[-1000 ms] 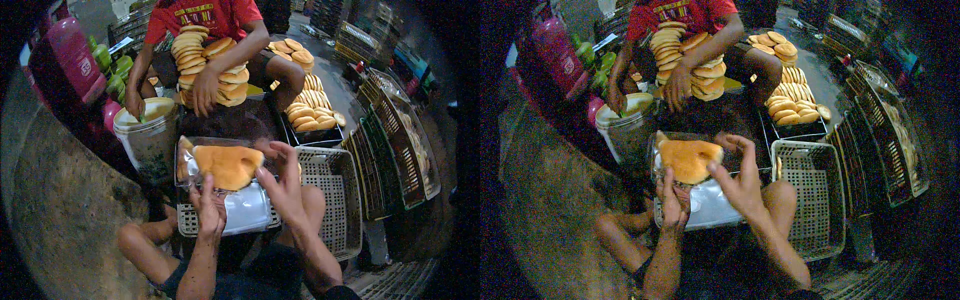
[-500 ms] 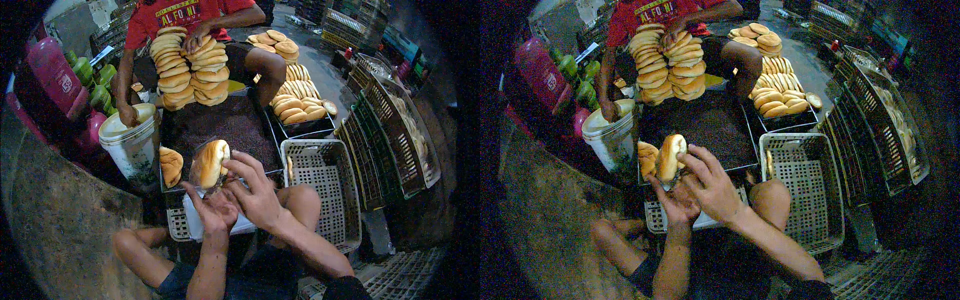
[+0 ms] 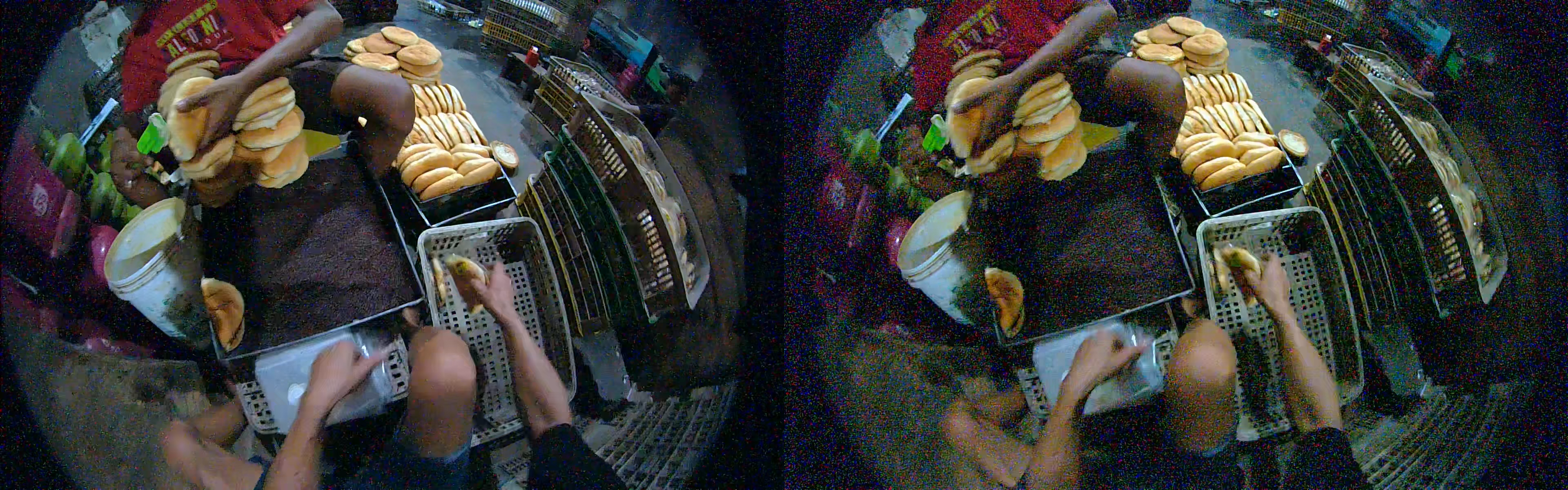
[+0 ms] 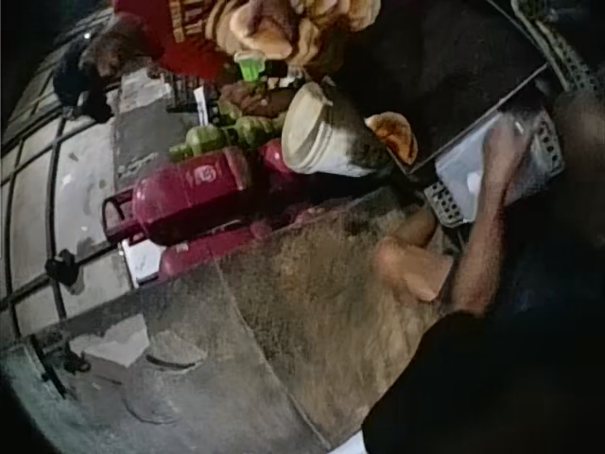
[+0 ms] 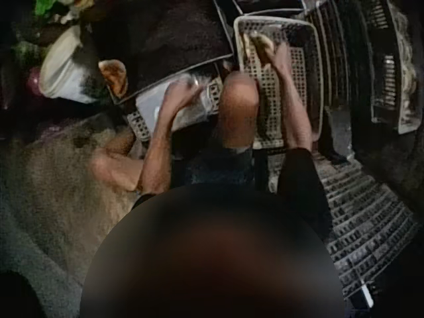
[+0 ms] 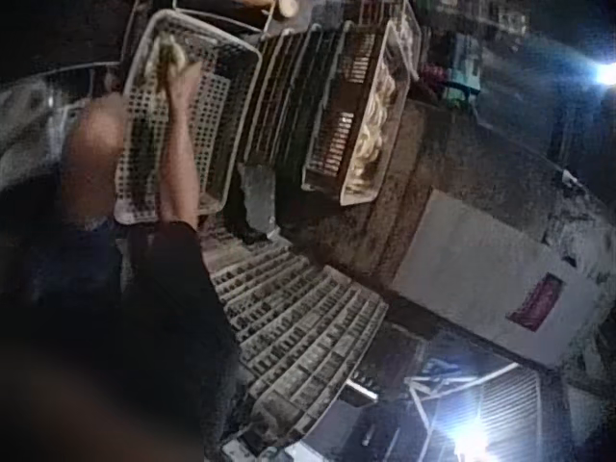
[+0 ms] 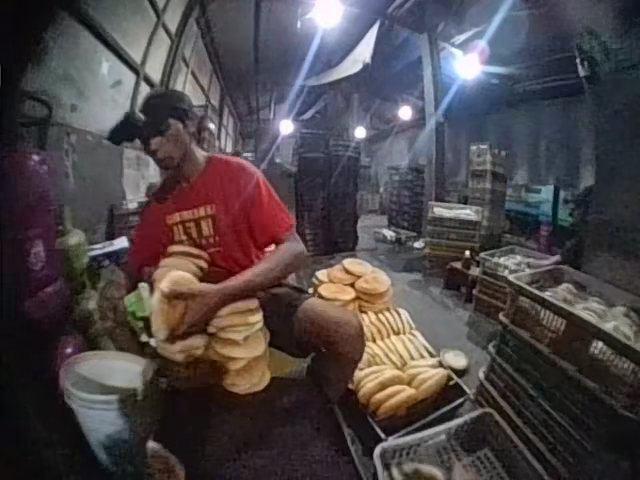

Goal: The person sits on the floor and repeatedly picks up sliced buns, places them into clear plastic bags, and arranges the filled bags in a white plastic basket. A coworker across the table spreads a yellow paste on buns and stacks them.

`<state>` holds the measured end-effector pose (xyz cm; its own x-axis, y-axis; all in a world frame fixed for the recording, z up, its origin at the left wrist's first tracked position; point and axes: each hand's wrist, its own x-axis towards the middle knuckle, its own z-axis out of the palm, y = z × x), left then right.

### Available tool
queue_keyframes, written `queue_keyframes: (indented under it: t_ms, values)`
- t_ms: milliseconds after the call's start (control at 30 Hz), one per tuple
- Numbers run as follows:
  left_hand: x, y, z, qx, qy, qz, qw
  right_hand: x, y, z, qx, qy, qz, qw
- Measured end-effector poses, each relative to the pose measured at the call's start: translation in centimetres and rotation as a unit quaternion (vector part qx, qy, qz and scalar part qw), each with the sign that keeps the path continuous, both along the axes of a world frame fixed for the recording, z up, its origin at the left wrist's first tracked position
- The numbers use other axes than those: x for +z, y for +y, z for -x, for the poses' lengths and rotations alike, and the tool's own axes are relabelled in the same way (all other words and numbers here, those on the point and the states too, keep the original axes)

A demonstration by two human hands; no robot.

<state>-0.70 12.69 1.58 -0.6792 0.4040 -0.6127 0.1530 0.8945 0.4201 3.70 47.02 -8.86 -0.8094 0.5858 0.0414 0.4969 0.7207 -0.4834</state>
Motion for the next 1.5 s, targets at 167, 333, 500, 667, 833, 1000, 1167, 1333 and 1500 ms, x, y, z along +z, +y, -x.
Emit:
queue_keyframes:
  t_ms: [167,333,500,667,833,1000,1167,1333,1500]
  values:
    - [-5.5,-7.8,-2.0,-0.012,-0.007,0.037,0.999,-17.3,6.0,4.4,-0.014,-0.084,0.107,0.991]
    - [-7.1,-9.5,-2.0,-0.053,0.016,0.003,0.998,-8.8,6.0,11.1,0.085,-0.047,0.215,0.972]
    - [-3.4,-9.0,-4.4,0.054,0.09,-0.183,0.977,12.0,-6.4,8.4,0.414,0.06,0.223,0.881]
    - [-0.8,-7.9,-7.7,0.154,0.337,-0.3,0.879,20.0,-21.0,-1.8,0.573,-0.069,0.163,0.801]
    - [0.3,-10.0,-7.2,0.437,-0.26,-0.641,0.574,19.2,-24.6,-7.5,0.239,0.139,0.534,0.799]
    - [2.0,-12.2,-5.9,0.467,-0.004,-0.656,0.593,17.1,-26.1,-9.2,0.052,0.14,0.626,0.765]
    - [1.7,-16.2,-3.1,0.539,0.315,-0.484,0.614,14.8,-29.0,-5.0,0.203,0.196,0.453,0.845]
    - [-1.5,-22.5,0.6,0.709,0.163,-0.584,0.36,8.3,-36.6,3.7,0.257,0.146,0.124,0.947]
    - [-4.9,-23.6,2.6,0.644,0.202,-0.606,0.421,3.5,-40.6,10.5,0.152,0.008,0.022,0.988]
